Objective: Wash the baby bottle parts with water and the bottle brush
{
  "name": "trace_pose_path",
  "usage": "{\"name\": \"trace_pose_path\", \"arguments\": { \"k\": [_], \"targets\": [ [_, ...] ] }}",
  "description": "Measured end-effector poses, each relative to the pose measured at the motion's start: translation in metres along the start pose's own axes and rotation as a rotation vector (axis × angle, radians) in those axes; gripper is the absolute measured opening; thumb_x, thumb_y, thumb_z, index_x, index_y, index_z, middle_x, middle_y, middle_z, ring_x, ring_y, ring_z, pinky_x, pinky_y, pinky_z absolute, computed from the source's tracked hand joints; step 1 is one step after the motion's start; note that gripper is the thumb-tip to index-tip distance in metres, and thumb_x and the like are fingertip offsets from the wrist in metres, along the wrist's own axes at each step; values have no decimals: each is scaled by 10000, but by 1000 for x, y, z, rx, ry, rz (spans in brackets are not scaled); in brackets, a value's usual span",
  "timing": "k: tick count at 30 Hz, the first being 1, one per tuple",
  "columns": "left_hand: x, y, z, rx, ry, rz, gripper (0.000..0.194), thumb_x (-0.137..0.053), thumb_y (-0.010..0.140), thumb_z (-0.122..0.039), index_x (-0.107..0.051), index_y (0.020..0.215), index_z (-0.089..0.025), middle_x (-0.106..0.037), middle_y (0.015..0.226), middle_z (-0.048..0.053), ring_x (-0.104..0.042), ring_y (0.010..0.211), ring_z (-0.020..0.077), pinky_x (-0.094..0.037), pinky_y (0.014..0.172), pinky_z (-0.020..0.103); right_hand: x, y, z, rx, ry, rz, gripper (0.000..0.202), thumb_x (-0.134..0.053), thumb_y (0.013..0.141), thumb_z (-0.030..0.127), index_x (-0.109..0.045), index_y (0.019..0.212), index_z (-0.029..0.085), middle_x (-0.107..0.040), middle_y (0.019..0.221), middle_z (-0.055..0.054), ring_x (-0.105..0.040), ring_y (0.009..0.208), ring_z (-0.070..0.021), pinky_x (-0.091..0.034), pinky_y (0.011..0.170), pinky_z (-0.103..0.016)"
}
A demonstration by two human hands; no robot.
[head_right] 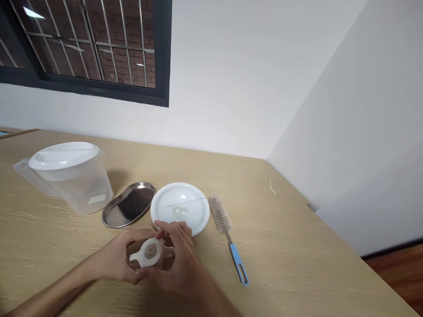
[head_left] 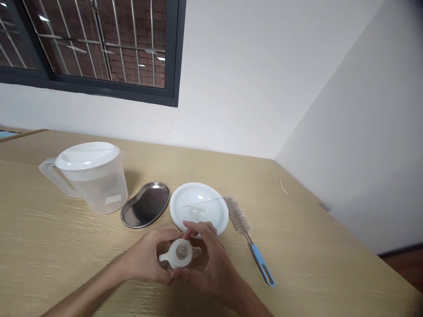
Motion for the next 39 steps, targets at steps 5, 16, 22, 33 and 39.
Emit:
{"name": "trace_pose_path", "arguments": {
  "k": [5, 16, 22, 33, 39],
  "targets": [
    [-4, 2, 15, 107, -155, 52, 713, -678, 570, -45, -617, 1256, -231, -693, 1086, 17, -640, 973, 230, -511, 839, 316, -5, -3, 5, -49, 72, 115, 641, -648, 880, 240, -352, 1446, 292, -588, 1293, -81, -555, 1193, -243, -454, 1029, -448],
    [2, -4, 31, 196, -255, -13, 531, -713, 563, -54, -569, 1054, -194, -660, 1054, 24, -626, 938, 200, -506, 749, 284, -7, -7, -6, -79, 24, 17, 697, -724, 827, 290, -361, 1422, 285, -554, 1225, -91, -580, 1115, -257, -506, 967, -435],
    [-1, -3, 30, 186, -280, -4, 552, -776, 580, -104, -556, 1079, -193, -637, 1098, 42, -608, 997, 221, -492, 719, 268, -12, -5, 10, -14, 67, 135, 688, -680, 879, 293, -313, 1461, 307, -476, 1401, -103, -487, 1294, -273, -432, 1082, -459],
    [-3, -6, 34, 258, -271, 3, 565, -788, 564, -105, -546, 1066, -194, -633, 1086, 40, -612, 1013, 231, -491, 700, 262, 6, -4, -7, -143, 263, -36, 558, -683, 875, 377, -433, 1360, 261, -613, 1235, -96, -619, 1110, -237, -518, 971, -392],
    [-5, -6, 31, 257, -253, 15, 557, -831, 597, -149, -539, 1068, -207, -648, 1036, 26, -619, 959, 218, -498, 724, 287, 17, 1, -18, -217, 559, -112, 540, -685, 880, 430, -458, 1342, 265, -614, 1278, -120, -620, 1150, -244, -539, 956, -404]
  ]
}}
Point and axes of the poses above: each hand's wrist, its own y-axis towards the middle knuckle, its own x-axis out of the back of the hand, z = x × y, the point moved 10 cm from there along y, towards the middle knuckle
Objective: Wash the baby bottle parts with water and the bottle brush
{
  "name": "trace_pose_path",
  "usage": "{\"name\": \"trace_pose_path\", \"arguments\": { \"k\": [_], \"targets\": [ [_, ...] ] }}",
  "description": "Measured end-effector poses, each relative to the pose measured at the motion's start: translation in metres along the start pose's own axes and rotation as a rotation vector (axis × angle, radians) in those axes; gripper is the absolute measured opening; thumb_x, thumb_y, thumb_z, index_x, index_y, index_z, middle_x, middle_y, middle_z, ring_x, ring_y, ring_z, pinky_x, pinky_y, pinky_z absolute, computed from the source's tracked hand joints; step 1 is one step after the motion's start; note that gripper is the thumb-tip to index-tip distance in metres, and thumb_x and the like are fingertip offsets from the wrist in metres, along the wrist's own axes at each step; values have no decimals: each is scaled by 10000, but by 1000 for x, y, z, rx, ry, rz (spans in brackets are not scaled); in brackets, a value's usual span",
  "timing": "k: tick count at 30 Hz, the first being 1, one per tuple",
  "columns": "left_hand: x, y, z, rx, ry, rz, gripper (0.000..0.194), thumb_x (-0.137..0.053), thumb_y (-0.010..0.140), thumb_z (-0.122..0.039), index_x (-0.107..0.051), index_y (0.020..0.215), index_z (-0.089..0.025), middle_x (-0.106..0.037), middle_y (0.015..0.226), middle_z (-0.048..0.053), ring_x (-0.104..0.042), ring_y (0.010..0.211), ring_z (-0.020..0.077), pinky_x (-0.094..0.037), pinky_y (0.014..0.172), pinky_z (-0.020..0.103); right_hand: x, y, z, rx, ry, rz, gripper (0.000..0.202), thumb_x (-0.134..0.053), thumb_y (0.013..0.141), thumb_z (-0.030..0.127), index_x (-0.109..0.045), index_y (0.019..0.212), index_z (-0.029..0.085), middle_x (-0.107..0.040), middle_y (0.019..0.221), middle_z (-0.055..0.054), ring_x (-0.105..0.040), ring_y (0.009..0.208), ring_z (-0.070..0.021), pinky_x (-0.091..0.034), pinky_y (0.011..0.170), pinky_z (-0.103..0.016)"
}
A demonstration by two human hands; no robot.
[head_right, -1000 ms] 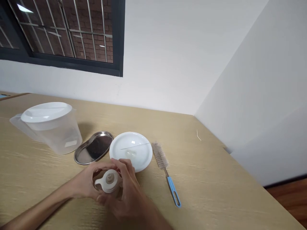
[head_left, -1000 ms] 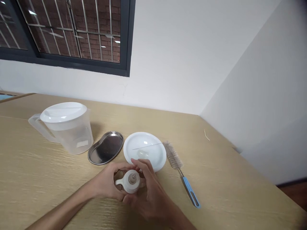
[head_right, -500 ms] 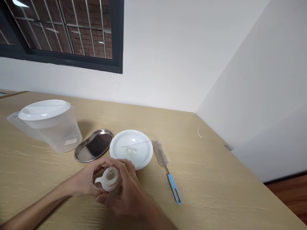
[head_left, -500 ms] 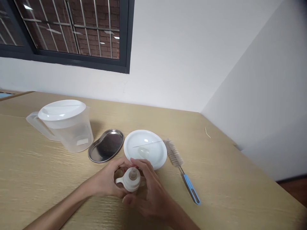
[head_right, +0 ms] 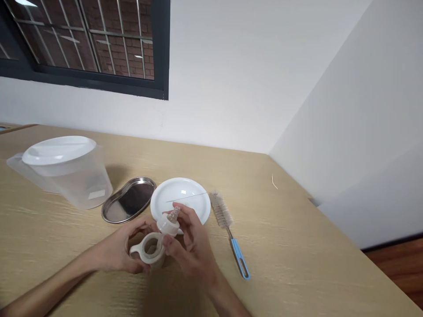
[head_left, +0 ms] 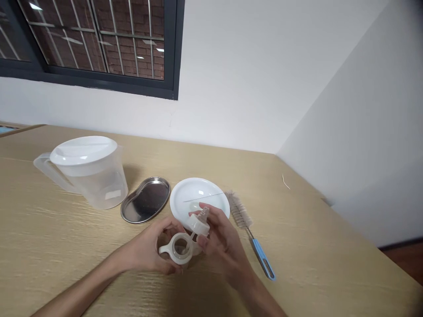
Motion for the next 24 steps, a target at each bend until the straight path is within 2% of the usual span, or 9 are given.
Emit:
{"name": "trace_pose_path", "arguments": {
  "k": [3, 6, 7, 8, 11, 13, 19, 24],
  "targets": [
    [0, -1, -3, -41, -19, 2, 646, -861, 581, -157, -529, 1132, -219, -632, 1123, 41, -600, 1049, 241, -499, 876, 373, 0, 2, -3, -12, 52, 7, 540, -712, 863, 411, -473, 1325, 268, -645, 1236, -110, -648, 1096, -226, -551, 927, -387],
    [-3, -3, -14, -132, -86, 46, 810, -912, 541, -202, -499, 1236, -252, -598, 1225, 62, -587, 1090, 255, -479, 937, 405, -4, 1, -3, -22, 37, 20, 571, -743, 842, 370, -459, 1329, 283, -648, 1240, -100, -654, 1104, -218, -536, 962, -399],
    [-3, -4, -19, -170, -96, 44, 792, -909, 569, -235, -503, 1248, -256, -581, 1263, 72, -578, 1114, 261, -472, 949, 408, -6, 1, -4, -30, 29, 23, 581, -754, 834, 353, -455, 1329, 288, -645, 1247, -98, -649, 1118, -218, -533, 969, -401],
    [-1, -5, -25, -207, -89, 25, 703, -885, 630, -273, -525, 1234, -253, -566, 1293, 80, -564, 1145, 266, -460, 969, 412, -7, 0, -4, -36, 25, 23, 590, -764, 825, 337, -455, 1325, 293, -643, 1249, -95, -646, 1127, -217, -536, 966, -398],
    [8, -7, -39, -279, -2, -73, 263, -722, 849, -322, -630, 1072, -218, -570, 1296, 80, -537, 1205, 254, -406, 1038, 411, -11, 0, -5, -20, 45, 25, 612, -805, 782, 300, -476, 1297, 304, -662, 1197, -72, -661, 1085, -205, -561, 912, -366],
    [10, -6, -43, -282, 44, -109, 134, -671, 899, -307, -666, 990, -208, -600, 1255, 72, -557, 1185, 236, -396, 1050, 397, -9, 1, -5, -2, 59, 6, 630, -839, 741, 276, -501, 1270, 310, -677, 1153, -52, -673, 1042, -194, -572, 880, -343],
    [9, -5, -43, -250, 39, -105, 127, -654, 916, -301, -692, 861, -194, -645, 1128, 68, -603, 1120, 224, -454, 971, 345, 3, 1, -8, -18, 56, -73, 667, -916, 628, 235, -588, 1204, 308, -720, 1054, -21, -700, 958, -187, -581, 856, -325],
    [8, -8, -44, -248, 47, -96, 105, -654, 916, -295, -684, 875, -202, -632, 1161, 62, -581, 1164, 228, -428, 999, 339, 4, 2, -10, -37, 105, -55, 529, -899, 664, 249, -677, 1139, 315, -747, 1025, -8, -707, 964, -184, -578, 863, -305]
  ]
}}
Point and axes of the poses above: each hand's wrist, its own y-axis towards the middle knuckle, its own x-axis out of the back of the hand, z = x × y, the point moved 10 cm from there along y, towards the middle knuckle
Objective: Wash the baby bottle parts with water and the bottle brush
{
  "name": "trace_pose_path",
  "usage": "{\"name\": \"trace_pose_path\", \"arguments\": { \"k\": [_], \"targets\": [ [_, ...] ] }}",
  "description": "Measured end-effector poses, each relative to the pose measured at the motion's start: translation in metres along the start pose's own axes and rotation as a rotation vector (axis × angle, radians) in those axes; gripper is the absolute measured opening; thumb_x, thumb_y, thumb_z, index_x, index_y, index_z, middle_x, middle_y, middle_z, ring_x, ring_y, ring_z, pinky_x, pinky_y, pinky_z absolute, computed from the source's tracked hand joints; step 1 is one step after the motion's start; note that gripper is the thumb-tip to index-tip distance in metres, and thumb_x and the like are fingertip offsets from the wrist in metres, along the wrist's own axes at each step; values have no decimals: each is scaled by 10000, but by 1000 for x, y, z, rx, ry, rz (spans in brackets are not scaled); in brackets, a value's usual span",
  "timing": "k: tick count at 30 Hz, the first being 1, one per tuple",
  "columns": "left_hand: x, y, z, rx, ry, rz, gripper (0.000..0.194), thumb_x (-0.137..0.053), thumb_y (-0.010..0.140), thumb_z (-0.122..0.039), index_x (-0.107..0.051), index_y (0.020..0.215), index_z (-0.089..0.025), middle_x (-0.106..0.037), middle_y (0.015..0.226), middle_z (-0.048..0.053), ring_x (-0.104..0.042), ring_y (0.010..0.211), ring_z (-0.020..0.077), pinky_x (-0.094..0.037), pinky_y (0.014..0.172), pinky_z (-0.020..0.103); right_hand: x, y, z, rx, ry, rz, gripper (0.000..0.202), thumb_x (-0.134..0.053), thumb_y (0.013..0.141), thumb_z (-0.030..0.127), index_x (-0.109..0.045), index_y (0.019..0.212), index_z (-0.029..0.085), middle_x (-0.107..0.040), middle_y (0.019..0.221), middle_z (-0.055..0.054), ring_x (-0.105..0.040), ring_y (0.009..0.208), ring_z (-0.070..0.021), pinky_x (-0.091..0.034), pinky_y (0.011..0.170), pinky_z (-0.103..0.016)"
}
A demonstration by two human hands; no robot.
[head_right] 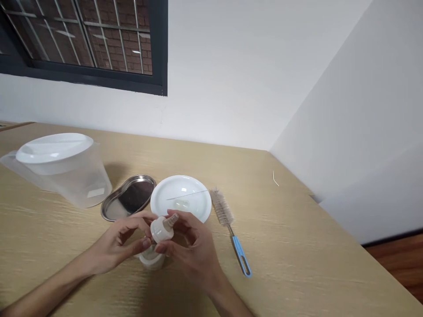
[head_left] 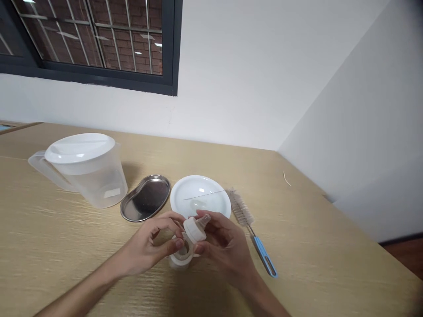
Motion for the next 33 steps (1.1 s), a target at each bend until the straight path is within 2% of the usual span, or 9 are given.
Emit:
{"name": "trace_pose_path", "arguments": {
  "k": [8, 10, 13, 17, 26, 30, 33],
  "targets": [
    [3, -1, -2, -7, 7, -31, 107, -656, 913, -300, -688, 882, -203, -647, 1161, 62, -611, 1107, 217, -441, 954, 323, -5, 2, -10, -90, 144, 30, 463, -842, 754, 356, -670, 1178, 285, -741, 1059, -48, -700, 944, -188, -583, 782, -287],
    [5, -2, -3, -3, 13, -42, 124, -655, 913, -307, -689, 864, -199, -656, 1145, 64, -619, 1079, 217, -441, 948, 329, 0, 3, -7, -87, 159, -12, 448, -825, 772, 397, -676, 1175, 268, -736, 1082, -61, -704, 951, -200, -593, 812, -313],
    [5, -2, 0, 21, -15, -40, 139, -649, 918, -311, -681, 850, -194, -665, 1121, 62, -624, 1038, 211, -442, 923, 329, 19, 5, 3, -56, 197, -140, 453, -823, 768, 440, -689, 1151, 239, -706, 1187, -86, -699, 1032, -248, -574, 950, -408],
    [2, -2, 6, 49, -138, -32, 138, -648, 919, -302, -665, 840, -191, -665, 1084, 55, -613, 994, 197, -444, 866, 308, 44, 8, 15, -23, 204, -276, 471, -830, 766, 415, -685, 1160, 202, -675, 1243, -108, -677, 1101, -277, -514, 1061, -462],
    [0, -1, 10, 29, -370, -53, 104, -693, 869, -276, -655, 830, -186, -570, 1069, 52, -538, 955, 188, -420, 787, 283, 58, 10, 20, -12, 221, -370, 460, -826, 753, 446, -706, 1112, 184, -659, 1237, -111, -696, 1052, -282, -510, 1061, -482],
    [8, 0, 11, 19, -448, -103, 135, -684, 866, -329, -662, 871, -196, -529, 942, 39, -495, 808, 156, -407, 685, 262, 58, 11, 23, -2, 212, -365, 476, -827, 752, 450, -698, 1123, 182, -681, 1190, -101, -702, 1033, -273, -497, 1072, -477],
    [21, 4, -2, -24, -457, -160, 171, -697, 844, -356, -657, 831, -190, -521, 888, 42, -485, 837, 174, -420, 726, 272, 62, 11, 24, 6, 204, -386, 460, -827, 759, 437, -694, 1113, 175, -688, 1161, -92, -709, 1009, -257, -513, 1057, -447]
  ]
}}
Point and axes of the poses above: each hand's wrist, its own y-axis towards the middle knuckle, its own x-axis out of the back of the hand, z = x × y, the point moved 10 cm from there along y, towards the middle knuckle
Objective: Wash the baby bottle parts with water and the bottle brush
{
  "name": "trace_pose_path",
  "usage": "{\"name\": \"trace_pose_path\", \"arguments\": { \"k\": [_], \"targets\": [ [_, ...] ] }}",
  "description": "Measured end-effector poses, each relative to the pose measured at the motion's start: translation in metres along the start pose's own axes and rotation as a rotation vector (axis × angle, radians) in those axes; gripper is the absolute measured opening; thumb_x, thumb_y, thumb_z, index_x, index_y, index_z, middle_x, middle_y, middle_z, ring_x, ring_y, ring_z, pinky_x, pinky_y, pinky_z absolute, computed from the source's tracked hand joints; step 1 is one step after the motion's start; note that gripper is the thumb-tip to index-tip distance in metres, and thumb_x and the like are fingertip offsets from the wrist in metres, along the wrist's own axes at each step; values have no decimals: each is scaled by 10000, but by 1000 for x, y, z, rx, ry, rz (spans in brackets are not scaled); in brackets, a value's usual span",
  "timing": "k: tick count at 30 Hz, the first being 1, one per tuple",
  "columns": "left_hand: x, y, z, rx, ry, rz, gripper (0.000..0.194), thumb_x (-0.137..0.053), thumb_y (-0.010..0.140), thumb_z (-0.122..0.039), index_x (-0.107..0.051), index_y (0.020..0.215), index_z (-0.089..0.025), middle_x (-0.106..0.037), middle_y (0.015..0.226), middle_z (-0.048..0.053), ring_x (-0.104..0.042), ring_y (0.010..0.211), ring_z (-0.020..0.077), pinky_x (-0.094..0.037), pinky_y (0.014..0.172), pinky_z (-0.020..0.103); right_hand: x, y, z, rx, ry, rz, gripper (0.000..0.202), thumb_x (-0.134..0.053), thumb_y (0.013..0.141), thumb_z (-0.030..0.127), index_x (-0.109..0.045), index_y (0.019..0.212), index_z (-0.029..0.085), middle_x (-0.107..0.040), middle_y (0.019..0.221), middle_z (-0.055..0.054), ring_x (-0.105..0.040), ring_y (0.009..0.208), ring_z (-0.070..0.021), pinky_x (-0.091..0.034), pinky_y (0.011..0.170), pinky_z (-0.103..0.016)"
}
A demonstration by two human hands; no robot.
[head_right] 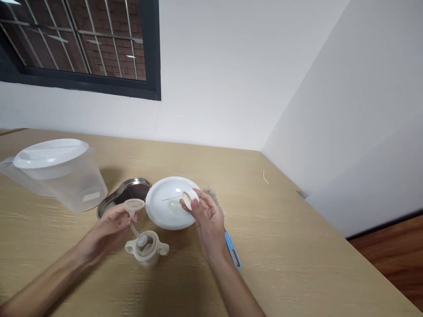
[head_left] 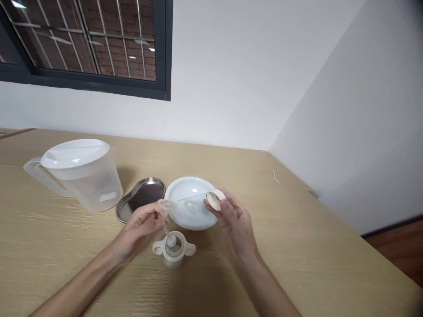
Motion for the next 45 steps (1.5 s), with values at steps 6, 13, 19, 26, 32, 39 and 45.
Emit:
{"name": "trace_pose_path", "arguments": {
  "k": [6, 13, 19, 26, 32, 39, 45],
  "targets": [
    [21, 15, -34, -84, 153, -68, 148, -689, 850, -353, -659, 848, -208, -535, 844, 31, -479, 800, 167, -384, 645, 246, 10, 8, 4, 40, 0, -35, 420, -828, 753, 444, -700, 1028, 154, -682, 1151, -86, -715, 977, -244, -571, 968, -386],
    [41, 47, -32, -93, 450, -116, 188, -678, 850, -371, -641, 809, -191, -592, 841, 29, -531, 829, 193, -424, 743, 299, 14, 11, 6, 43, -5, -23, 395, -802, 785, 436, -687, 1036, 153, -705, 1078, -72, -708, 965, -216, -548, 994, -376],
    [18, 73, -24, -119, 829, 20, 264, -605, 887, -452, -665, 897, -194, -622, 948, 47, -543, 886, 206, -420, 805, 323, 15, 12, 14, 73, -6, -31, 366, -792, 784, 444, -691, 976, 149, -689, 1057, -71, -693, 983, -223, -541, 999, -382],
    [-29, 76, 5, -118, 1318, 288, 218, -540, 915, -407, -697, 950, -261, -565, 1094, 44, -480, 1089, 265, -304, 1038, 478, 18, 15, 16, 76, 5, -39, 377, -796, 768, 460, -689, 962, 155, -697, 1011, -70, -685, 952, -220, -547, 981, -407],
    [-49, 83, 22, -78, 1379, 359, 186, -600, 859, -359, -680, 1000, -266, -587, 1092, 54, -485, 1118, 296, -305, 1018, 512, 16, 13, 18, 75, 19, -38, 377, -804, 766, 448, -685, 970, 155, -698, 1002, -56, -693, 926, -200, -555, 948, -363],
    [-25, 89, -10, -128, 1363, 94, 433, -413, 971, -511, -650, 777, -204, -643, 1030, 66, -526, 1054, 274, -329, 1001, 473, 19, 15, 18, 78, -3, -53, 403, -805, 750, 469, -682, 956, 146, -696, 996, -59, -693, 915, -205, -561, 963, -384],
    [9, 73, -22, -135, 1355, -29, 356, -404, 984, -476, -639, 1107, -238, -643, 1133, 62, -563, 1069, 262, -360, 979, 419, 19, 15, 13, 39, -14, -57, 435, -831, 717, 476, -670, 958, 151, -689, 965, -43, -705, 918, -215, -570, 939, -366]
  ]
}}
Point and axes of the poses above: each hand's wrist, its own y-axis towards the middle knuckle, its own x-axis out of the back of the hand, z = x × y, the point moved 10 cm from there along y, towards the middle knuckle
